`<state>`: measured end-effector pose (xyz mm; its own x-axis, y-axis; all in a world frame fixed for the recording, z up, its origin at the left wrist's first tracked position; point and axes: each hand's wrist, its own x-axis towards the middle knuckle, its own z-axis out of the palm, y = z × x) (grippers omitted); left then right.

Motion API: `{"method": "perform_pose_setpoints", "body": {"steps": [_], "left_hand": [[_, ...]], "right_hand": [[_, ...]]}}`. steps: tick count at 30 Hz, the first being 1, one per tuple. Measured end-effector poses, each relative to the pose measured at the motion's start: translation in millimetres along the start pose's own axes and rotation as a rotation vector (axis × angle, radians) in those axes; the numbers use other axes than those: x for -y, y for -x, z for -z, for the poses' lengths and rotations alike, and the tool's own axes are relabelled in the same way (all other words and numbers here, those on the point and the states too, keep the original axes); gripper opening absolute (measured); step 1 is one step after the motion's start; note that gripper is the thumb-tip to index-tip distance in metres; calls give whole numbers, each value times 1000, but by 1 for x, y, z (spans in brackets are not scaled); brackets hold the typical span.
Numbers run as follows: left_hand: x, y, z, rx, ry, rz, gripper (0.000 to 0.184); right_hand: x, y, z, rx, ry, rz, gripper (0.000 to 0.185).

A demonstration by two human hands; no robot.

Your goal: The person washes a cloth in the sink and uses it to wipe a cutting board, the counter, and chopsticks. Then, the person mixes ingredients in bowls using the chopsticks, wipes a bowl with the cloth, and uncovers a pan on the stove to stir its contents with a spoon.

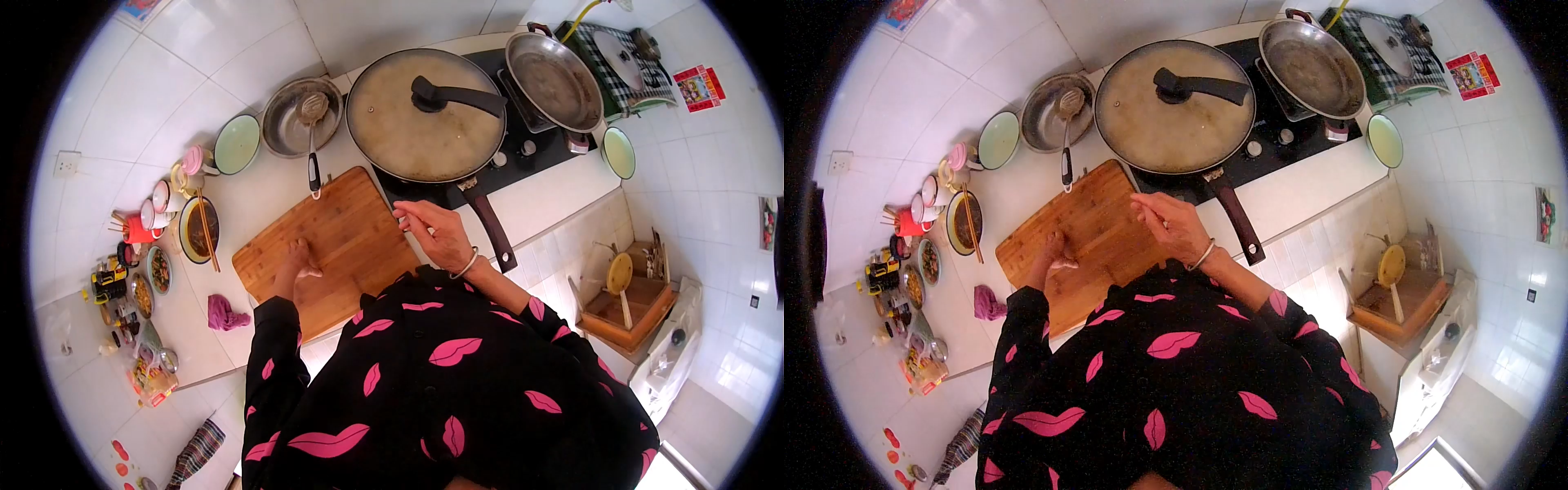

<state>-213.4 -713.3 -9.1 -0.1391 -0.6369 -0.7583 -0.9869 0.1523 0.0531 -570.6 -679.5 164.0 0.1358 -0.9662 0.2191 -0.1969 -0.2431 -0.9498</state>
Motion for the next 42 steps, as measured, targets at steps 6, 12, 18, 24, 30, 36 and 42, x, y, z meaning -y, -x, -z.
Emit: {"method": "perform_pose_setpoints", "body": {"steps": [6,12,18,24,30,36,42], "left_hand": [[8,-9,-9,-5,22,-22,112],[5,-5,-4,13,0,-24,116],[0,1,-1,-39,-33,-14,104],[7,-8,-13,-47,-44,-10,104],[4,-7,-8,-9,-74,-10,103],[-2,1,2,4,-19,9,109],[-8,7,10,-7,-48,16,102]], "right_hand": [[-2,-1,-1,16,12,9,29],[0,-2,-3,29,22,0,28],[0,-2,-3,45,31,-4,27],[-3,-2,-5,42,43,7,26],[-2,-2,-5,60,43,6,25],[-2,-2,-6,62,35,3,25],[-1,-2,-6,70,33,-8,25]]}}
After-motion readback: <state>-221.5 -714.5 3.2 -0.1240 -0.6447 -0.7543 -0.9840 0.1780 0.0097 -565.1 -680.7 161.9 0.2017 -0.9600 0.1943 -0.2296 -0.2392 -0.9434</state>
